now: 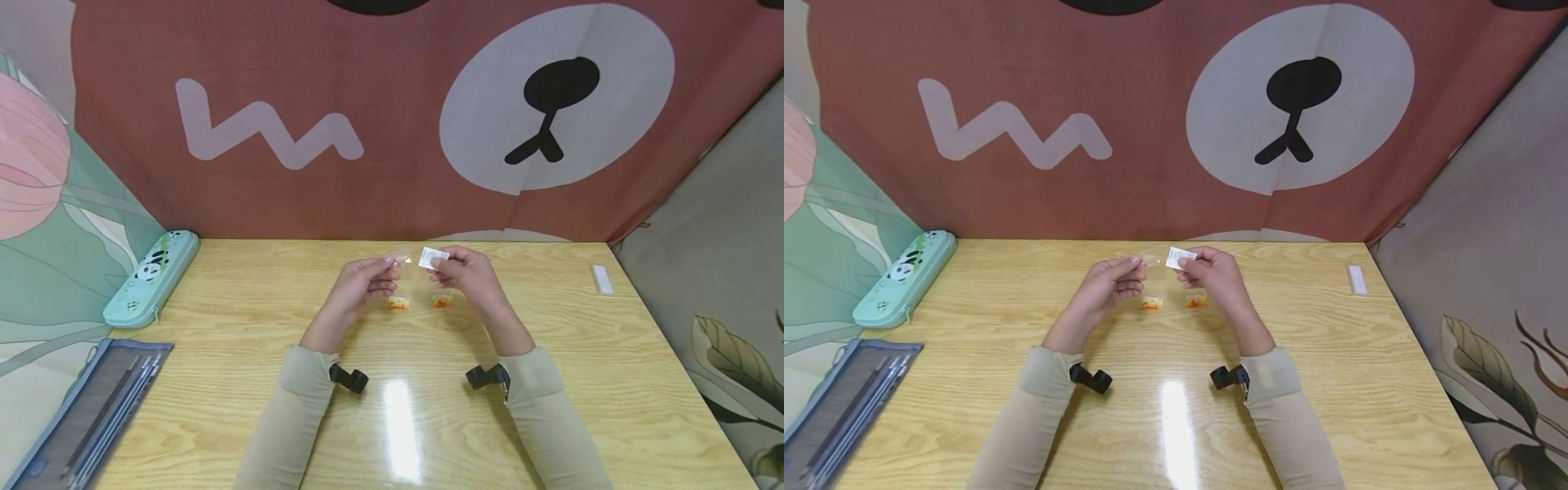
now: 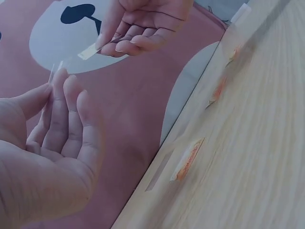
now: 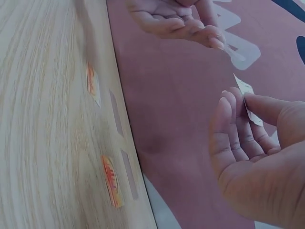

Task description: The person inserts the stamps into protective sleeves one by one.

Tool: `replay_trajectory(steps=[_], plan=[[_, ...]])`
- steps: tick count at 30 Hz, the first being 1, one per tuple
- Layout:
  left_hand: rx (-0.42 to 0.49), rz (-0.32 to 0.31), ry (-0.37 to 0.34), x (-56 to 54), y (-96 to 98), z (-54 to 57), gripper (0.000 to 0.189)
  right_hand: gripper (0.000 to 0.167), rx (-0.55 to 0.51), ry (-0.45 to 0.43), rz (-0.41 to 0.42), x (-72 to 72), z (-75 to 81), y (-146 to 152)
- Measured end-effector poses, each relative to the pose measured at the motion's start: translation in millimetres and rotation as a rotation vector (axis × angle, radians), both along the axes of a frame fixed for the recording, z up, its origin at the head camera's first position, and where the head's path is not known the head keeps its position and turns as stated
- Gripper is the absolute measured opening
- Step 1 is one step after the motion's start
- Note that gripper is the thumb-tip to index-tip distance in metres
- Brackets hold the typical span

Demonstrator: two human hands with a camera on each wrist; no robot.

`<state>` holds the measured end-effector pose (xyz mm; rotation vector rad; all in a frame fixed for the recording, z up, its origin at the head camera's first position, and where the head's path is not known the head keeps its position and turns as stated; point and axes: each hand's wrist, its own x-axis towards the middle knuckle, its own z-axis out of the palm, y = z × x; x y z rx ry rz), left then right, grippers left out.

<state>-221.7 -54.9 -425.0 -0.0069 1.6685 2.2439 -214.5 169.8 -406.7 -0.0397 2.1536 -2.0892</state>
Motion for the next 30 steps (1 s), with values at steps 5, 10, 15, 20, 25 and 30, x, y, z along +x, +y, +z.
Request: replay_trajectory(steps=[5,10,15,20,25,30], plan=[[0.001,-0.033,-0.020,0.7,-0.3,1.2,0.017,0.025,-0.013,-0.001,-0.026,0.0,0.5,-2.3],[-0.096,-0.034,0.013,0.8,3.8,0.7,0.029,0.024,-0.015,0.003,-0.029,-0.4,0.6,-2.8],[-0.113,0.012,0.030,0.8,5.4,0.0,0.033,0.020,-0.030,0.017,-0.025,0.6,1.1,-3.4],[-0.116,0.035,0.030,0.7,5.2,-0.7,0.033,0.022,-0.037,0.032,-0.030,1.1,1.3,-3.4],[-0.115,0.020,0.034,0.8,5.2,-0.3,0.035,0.023,-0.032,0.031,-0.040,1.6,1.6,-3.8],[-0.128,0.011,0.038,1.3,5.3,0.7,0.036,0.024,-0.002,0.029,-0.034,2.1,0.5,-5.1]])
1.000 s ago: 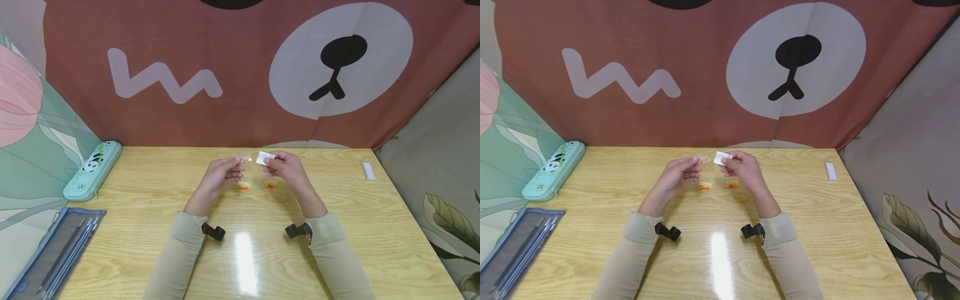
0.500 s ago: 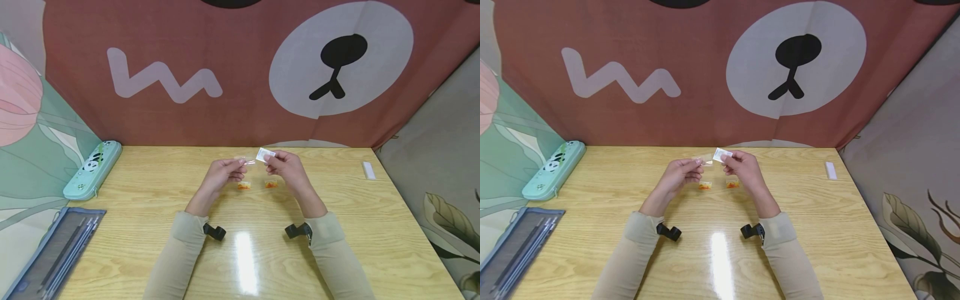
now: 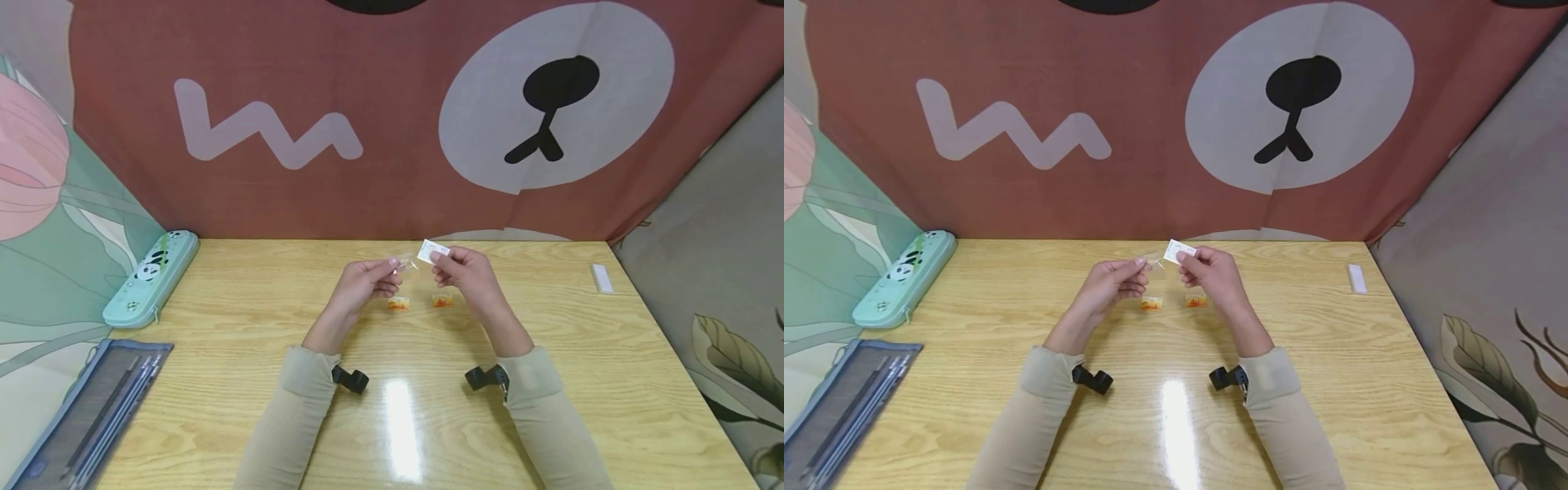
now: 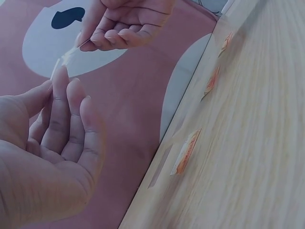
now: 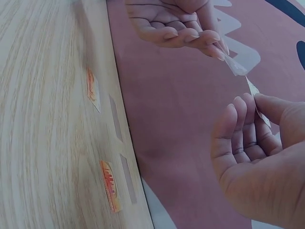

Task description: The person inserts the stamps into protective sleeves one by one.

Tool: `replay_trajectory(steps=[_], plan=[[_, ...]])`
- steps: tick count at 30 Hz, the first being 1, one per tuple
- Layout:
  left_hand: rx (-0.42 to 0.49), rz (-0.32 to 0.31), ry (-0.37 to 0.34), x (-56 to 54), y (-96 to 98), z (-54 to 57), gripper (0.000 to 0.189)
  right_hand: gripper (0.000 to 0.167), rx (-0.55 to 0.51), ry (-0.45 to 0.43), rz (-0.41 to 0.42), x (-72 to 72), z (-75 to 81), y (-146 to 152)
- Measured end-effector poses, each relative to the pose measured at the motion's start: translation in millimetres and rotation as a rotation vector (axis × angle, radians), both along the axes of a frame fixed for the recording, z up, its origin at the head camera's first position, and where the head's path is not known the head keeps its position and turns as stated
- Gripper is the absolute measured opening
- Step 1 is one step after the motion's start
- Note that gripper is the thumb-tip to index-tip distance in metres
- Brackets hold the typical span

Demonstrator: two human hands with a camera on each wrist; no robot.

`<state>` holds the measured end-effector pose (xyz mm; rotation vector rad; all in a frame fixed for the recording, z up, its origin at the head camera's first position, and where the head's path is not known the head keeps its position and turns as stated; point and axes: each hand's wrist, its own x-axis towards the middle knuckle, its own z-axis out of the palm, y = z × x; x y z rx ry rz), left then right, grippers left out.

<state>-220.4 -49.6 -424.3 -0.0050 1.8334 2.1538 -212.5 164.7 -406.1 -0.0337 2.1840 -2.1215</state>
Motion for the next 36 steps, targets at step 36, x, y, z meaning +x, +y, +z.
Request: replay_trajectory(steps=[36], plan=[[-0.144,0.038,0.110,0.6,-2.5,0.3,0.032,0.030,0.269,-0.007,0.163,-0.4,-0.5,6.8]])
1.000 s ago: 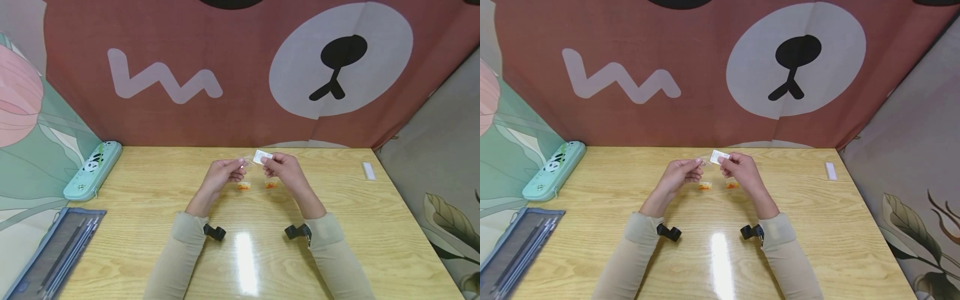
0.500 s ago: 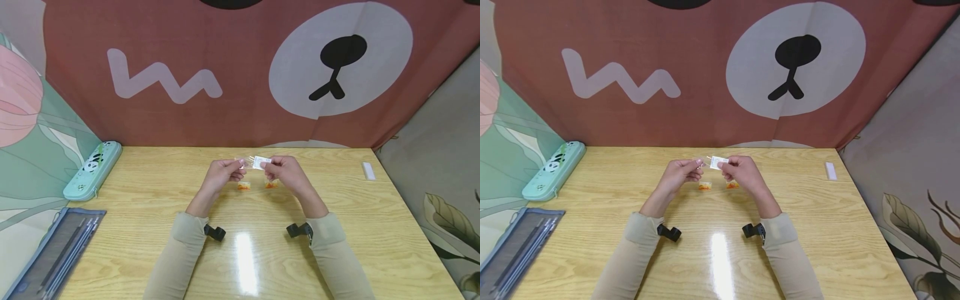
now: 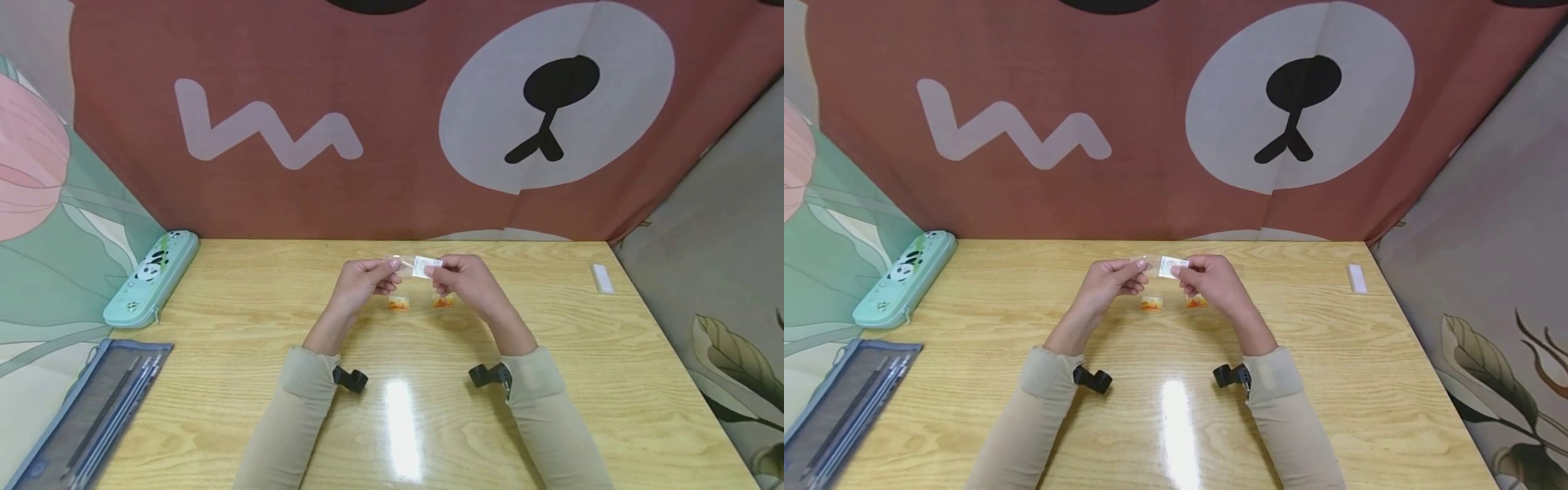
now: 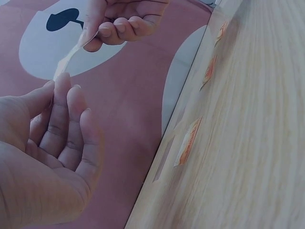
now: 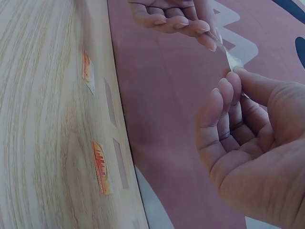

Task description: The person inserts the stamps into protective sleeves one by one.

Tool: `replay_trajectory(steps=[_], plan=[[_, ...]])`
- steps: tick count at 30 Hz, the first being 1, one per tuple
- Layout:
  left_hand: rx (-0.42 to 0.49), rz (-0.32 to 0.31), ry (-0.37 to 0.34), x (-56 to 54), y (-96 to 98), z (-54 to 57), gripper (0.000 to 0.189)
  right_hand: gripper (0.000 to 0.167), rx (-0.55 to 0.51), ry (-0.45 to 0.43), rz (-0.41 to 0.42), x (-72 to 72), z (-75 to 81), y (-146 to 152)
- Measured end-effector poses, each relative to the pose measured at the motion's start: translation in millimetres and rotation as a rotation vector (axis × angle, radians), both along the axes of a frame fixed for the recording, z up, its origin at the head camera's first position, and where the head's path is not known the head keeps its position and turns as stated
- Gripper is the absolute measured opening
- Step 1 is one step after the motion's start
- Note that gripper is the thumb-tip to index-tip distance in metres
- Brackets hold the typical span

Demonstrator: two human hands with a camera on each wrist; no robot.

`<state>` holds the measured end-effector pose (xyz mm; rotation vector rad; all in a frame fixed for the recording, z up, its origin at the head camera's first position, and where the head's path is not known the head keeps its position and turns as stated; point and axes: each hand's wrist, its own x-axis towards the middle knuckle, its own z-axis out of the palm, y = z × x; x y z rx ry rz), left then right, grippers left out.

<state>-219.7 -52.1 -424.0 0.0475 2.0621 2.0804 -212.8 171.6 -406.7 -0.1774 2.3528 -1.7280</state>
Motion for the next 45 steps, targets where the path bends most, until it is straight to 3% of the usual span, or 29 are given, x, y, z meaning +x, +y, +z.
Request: replay_trajectory(steps=[25,33,45], plan=[[0.014,-0.032,-0.018,1.2,3.7,1.3,0.024,0.027,0.019,-0.024,-0.001,-0.7,-1.4,0.5],[-0.010,-0.058,0.009,2.0,2.9,0.1,0.027,0.030,0.045,-0.022,0.000,-1.4,-3.6,1.3],[-0.040,-0.018,0.026,1.7,5.1,-0.6,0.032,0.027,0.045,-0.034,-0.010,-1.6,-1.3,1.8]])
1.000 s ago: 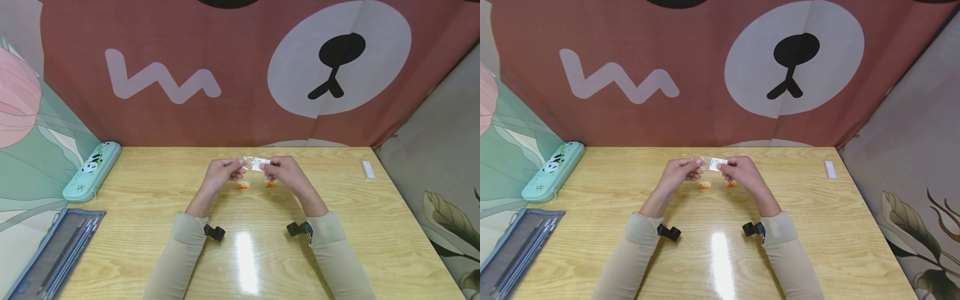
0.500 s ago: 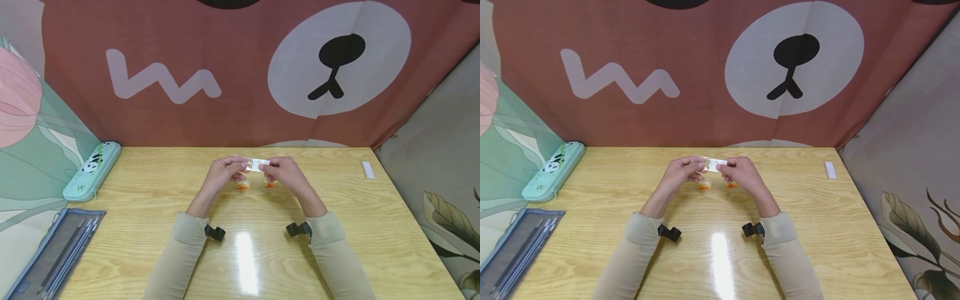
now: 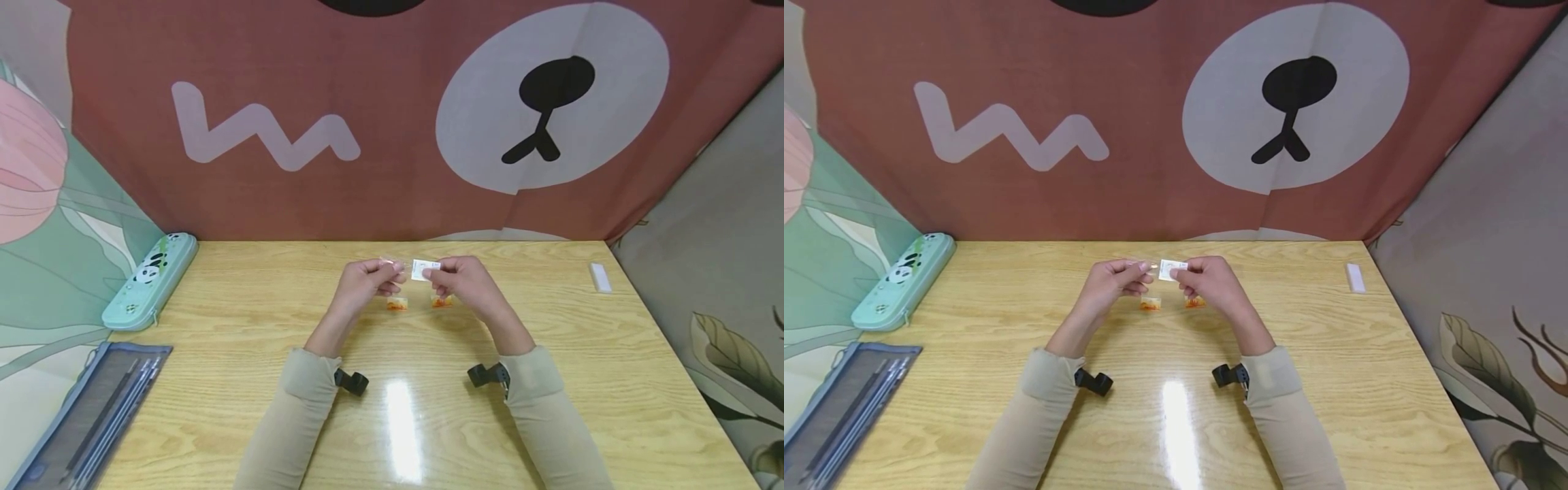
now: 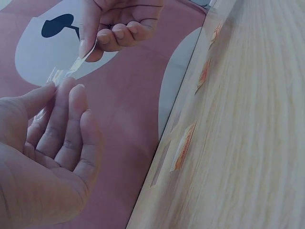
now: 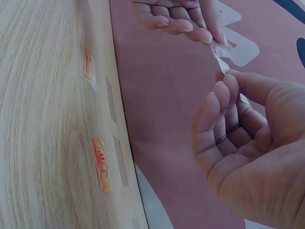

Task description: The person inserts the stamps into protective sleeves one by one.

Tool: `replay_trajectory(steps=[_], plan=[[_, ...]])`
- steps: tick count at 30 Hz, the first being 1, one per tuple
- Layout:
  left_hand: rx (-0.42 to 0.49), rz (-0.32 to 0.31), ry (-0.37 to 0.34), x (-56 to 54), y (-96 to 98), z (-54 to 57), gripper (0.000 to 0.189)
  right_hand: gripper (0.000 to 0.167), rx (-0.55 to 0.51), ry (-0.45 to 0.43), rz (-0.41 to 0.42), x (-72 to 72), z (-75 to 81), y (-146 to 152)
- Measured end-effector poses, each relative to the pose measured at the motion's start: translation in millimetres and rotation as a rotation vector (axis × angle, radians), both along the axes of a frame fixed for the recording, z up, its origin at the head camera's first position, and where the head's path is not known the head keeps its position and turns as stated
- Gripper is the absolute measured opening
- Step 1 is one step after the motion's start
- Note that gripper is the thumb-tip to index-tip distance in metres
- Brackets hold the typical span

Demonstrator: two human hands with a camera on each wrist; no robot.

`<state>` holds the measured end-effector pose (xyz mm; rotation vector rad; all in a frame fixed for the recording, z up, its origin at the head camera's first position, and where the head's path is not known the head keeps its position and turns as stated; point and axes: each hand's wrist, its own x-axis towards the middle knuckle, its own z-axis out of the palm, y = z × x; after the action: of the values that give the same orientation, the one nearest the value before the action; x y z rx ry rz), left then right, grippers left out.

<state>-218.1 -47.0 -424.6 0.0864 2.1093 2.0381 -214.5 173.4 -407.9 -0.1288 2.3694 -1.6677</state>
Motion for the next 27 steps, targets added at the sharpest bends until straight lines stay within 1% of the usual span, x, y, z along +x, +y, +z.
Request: replay_trajectory(steps=[3,5,12,15,19,22,27], plan=[[0.015,0.024,0.002,-0.3,0.5,-0.2,0.033,0.026,-0.003,0.010,0.006,1.5,1.5,-0.5],[0.034,0.030,-0.010,-0.4,0.2,0.3,0.034,0.026,-0.009,0.027,0.001,2.0,2.6,-0.9],[0.150,0.004,-0.102,-0.2,-0.5,3.3,0.031,0.027,-0.111,0.112,-0.083,3.0,4.4,-0.3],[0.160,-0.014,-0.115,0.3,-0.6,3.8,0.032,0.028,-0.133,0.114,-0.100,3.0,4.4,-0.9],[0.158,-0.025,-0.122,0.0,-0.5,3.0,0.036,0.029,-0.134,0.096,-0.089,3.0,4.6,-3.2],[0.150,-0.022,-0.122,-0.2,0.0,2.3,0.036,0.031,-0.138,0.086,-0.081,3.5,4.8,-4.5],[0.153,-0.003,-0.114,0.7,0.9,3.2,0.033,0.031,-0.161,0.107,-0.116,4.0,5.2,-5.0]])
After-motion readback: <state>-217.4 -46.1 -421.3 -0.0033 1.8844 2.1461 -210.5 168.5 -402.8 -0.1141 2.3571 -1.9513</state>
